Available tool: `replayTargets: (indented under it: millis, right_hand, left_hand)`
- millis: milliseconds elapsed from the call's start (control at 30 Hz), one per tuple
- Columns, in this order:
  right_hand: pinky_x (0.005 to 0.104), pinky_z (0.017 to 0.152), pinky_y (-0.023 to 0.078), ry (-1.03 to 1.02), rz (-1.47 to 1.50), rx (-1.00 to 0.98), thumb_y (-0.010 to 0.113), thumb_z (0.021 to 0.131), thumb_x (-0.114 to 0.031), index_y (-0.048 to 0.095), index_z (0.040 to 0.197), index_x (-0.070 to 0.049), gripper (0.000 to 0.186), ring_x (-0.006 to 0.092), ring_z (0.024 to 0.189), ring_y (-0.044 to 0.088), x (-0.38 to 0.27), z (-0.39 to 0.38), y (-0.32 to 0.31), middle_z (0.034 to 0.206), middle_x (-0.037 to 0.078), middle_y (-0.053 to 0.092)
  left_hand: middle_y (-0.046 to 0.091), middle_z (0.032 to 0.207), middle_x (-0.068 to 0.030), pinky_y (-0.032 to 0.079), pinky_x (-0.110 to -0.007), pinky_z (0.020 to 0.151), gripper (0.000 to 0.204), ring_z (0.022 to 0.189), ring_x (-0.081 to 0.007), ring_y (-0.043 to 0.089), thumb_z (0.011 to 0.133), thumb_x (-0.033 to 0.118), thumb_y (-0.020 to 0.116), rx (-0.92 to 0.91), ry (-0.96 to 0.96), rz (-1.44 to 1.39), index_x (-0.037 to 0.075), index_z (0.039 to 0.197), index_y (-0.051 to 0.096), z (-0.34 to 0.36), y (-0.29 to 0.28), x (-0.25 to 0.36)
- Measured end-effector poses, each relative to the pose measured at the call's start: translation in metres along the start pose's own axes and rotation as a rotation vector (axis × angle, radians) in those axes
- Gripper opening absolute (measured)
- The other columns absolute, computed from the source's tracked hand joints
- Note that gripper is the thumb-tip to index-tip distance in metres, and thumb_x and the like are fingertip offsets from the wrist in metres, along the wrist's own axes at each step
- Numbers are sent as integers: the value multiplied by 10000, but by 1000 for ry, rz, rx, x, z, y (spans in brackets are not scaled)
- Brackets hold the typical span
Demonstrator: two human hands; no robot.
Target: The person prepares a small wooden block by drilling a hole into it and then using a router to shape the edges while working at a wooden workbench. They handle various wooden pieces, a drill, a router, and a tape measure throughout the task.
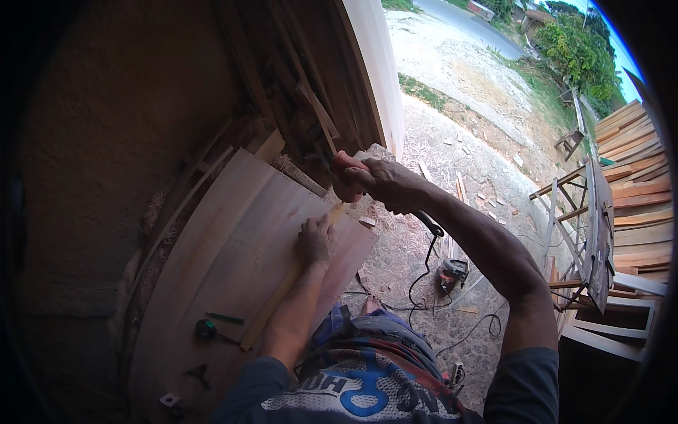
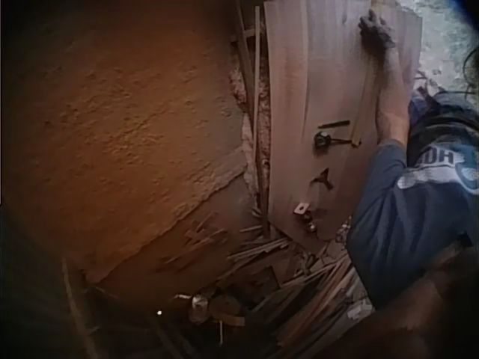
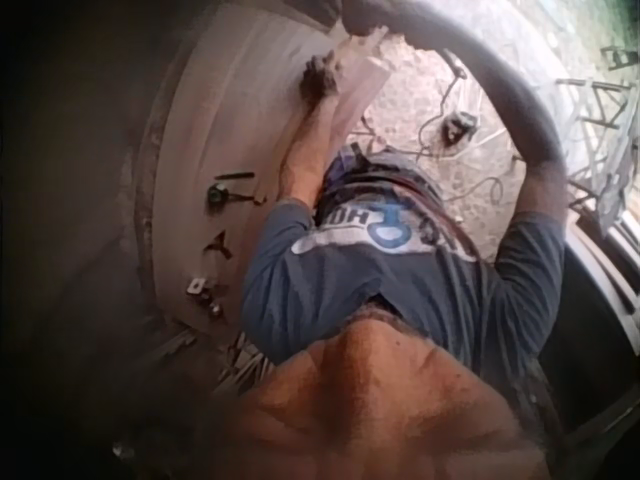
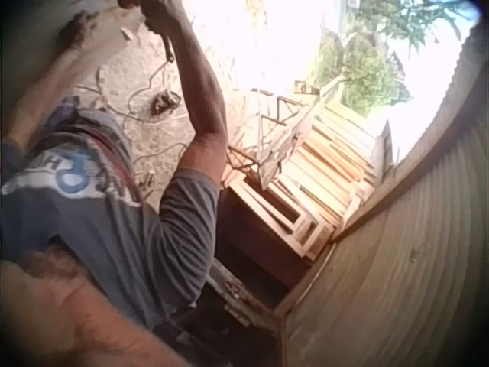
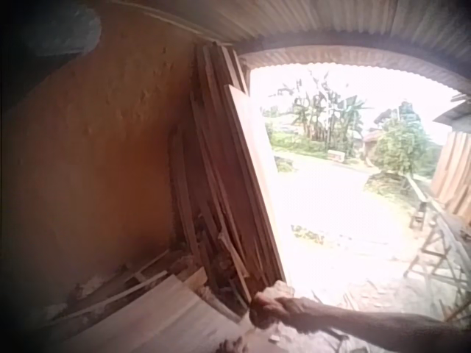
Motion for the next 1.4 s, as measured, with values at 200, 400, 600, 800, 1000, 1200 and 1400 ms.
replayTargets:
  millis: [200, 400, 600, 800, 1000, 1200, 1400]
  right_hand:
    - [288, 519, 485, -111, 3, -34, 441, 984, -571, 613, 1136, -61, 560, 133, 602, 587, -12, 2, 5, 880, 75, 640]
    - [320, 579, 488, -73, -107, -7, 427, 997, -546, 623, 1172, -55, 556, 150, 680, 610, 22, 30, 25, 919, 100, 649]
    - [291, 514, 450, -80, -15, -14, 410, 1009, -509, 660, 1039, -69, 507, 106, 588, 552, 9, 21, 12, 813, 35, 638]
    - [300, 517, 451, -109, -45, 30, 431, 1002, -534, 656, 1072, -65, 525, 115, 593, 566, -1, 14, 12, 820, 46, 643]
    - [285, 464, 403, 79, 75, -34, 451, 999, -565, 651, 1083, -72, 538, 97, 527, 490, 12, 4, 5, 786, 31, 569]
    - [238, 427, 352, -32, 168, 82, 494, 998, -548, 619, 1235, -72, 546, 52, 490, 434, 2, -35, -29, 738, -14, 521]
    - [233, 430, 400, -28, 415, 291, 712, 936, -284, 605, 1234, -36, 403, 51, 479, 486, 29, -88, -35, 679, -41, 534]
  left_hand:
    - [584, 1086, -57, 510, -429, 838, 359, 1023, -269, 576, 885, 336, 638, -19, 2, 11, 218, 1221, 683, 1, 1, 1]
    - [587, 1082, -74, 524, -425, 862, 365, 1031, -279, 587, 919, 362, 607, -121, -41, 32, 229, 1254, 667, 2, -10, 4]
    - [586, 1080, -85, 527, -427, 854, 372, 1019, -281, 589, 921, 367, 604, -124, -48, 15, 223, 1257, 669, 2, -12, 6]
    - [585, 1093, -81, 533, -422, 850, 378, 1017, -282, 591, 926, 381, 591, -121, -39, 57, 223, 1260, 670, 3, -9, 3]
    - [588, 1126, -79, 534, -414, 862, 376, 1041, -278, 593, 929, 390, 577, -156, -58, 29, 219, 1249, 675, 2, -17, 6]
    - [588, 1176, -83, 511, -416, 913, 454, 1087, -282, 575, 922, 413, 587, -115, -67, 2, 172, 1306, 607, 0, -9, 5]
    - [567, 1208, -97, 462, -468, 915, 509, 1108, -319, 538, 824, 381, 731, 34, -101, -141, 130, 1242, 586, 7, -10, -18]
Point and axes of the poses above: each hand's wrist, its own z-axis towards the middle knuckle, its own y-axis out of the palm, x = y × z, the point moved 10 cm from there along z, towards the middle knuckle
